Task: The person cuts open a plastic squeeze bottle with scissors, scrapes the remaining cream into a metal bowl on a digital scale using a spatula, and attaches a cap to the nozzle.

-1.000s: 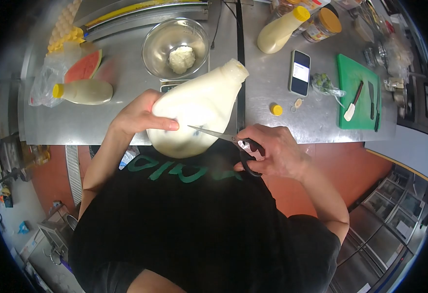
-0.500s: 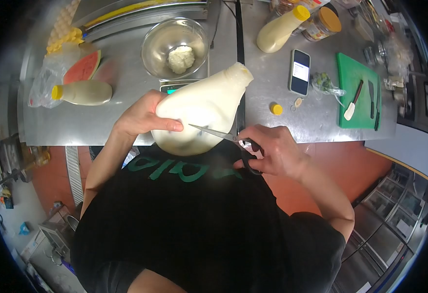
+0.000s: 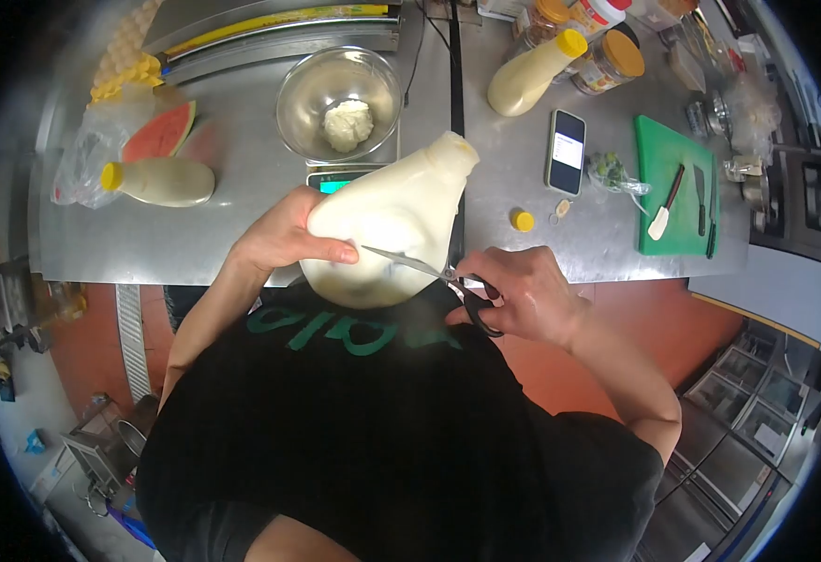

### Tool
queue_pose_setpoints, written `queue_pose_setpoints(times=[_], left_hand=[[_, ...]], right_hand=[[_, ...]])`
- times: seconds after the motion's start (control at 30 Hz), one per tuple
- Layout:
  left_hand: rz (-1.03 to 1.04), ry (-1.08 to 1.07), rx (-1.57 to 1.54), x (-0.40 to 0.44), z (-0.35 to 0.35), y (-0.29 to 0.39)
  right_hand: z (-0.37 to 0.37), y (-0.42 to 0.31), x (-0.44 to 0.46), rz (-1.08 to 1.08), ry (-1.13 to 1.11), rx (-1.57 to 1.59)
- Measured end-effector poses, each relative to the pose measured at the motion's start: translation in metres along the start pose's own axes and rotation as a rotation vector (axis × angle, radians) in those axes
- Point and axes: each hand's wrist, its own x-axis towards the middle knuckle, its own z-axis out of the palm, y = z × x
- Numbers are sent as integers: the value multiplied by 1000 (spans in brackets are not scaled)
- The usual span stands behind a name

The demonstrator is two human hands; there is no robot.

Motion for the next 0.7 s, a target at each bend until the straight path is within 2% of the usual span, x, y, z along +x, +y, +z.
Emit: queue_pose_setpoints(times=[0.2, 0.27, 0.7], left_hand=[[-30, -11, -38, -3, 1, 4], [85, -45, 23, -3, 8, 7], [136, -5, 1, -3, 8, 5]], right_hand=[[-3, -2, 4, 26, -15, -9], [-3, -9, 10, 3, -10, -41], [-5, -8, 10, -8, -1, -97]])
